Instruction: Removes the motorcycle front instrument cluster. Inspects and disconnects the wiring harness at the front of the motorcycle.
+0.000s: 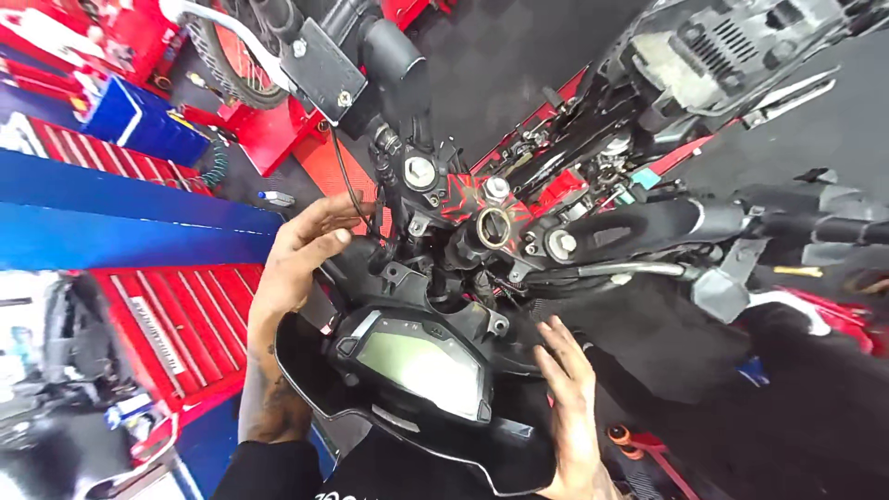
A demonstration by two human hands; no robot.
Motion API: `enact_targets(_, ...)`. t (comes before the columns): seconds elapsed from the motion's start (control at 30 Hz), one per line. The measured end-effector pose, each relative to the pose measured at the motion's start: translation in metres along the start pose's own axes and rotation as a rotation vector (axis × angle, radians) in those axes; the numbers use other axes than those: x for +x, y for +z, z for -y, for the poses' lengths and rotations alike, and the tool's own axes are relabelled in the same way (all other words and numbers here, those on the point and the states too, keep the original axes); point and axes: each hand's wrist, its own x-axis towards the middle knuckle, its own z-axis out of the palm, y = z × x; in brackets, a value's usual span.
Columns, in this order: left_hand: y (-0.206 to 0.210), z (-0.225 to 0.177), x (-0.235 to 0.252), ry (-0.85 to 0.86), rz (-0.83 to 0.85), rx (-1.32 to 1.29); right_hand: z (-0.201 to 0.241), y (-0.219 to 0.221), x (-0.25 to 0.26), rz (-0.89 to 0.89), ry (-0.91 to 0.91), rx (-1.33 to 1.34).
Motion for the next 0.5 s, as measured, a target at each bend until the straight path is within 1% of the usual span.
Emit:
enact_targets(0.17,0.003,-0.012,0.009,0.056,0.005,0.231,-0.004,0.001,0.002,-0.009,0.033,0.078)
enact_targets(0.23,0.005,-0.017,0.008,0.076,0.000,0.282,-0.005,0.001,0.002,-0.007,0.044,0.123)
enact_targets(0.3,0.007,-0.021,0.008,0.074,-0.011,0.280,-0.006,0.000,0.005,-0.001,0.055,0.155)
enact_targets(0.37,0.008,-0.024,0.007,0.068,-0.012,0.220,-0.008,-0.002,0.007,0.007,0.071,0.197)
enact_targets(0.5,0.018,-0.019,0.008,0.072,-0.097,0.173,-0.009,-0.008,0.010,0.004,0.104,0.273)
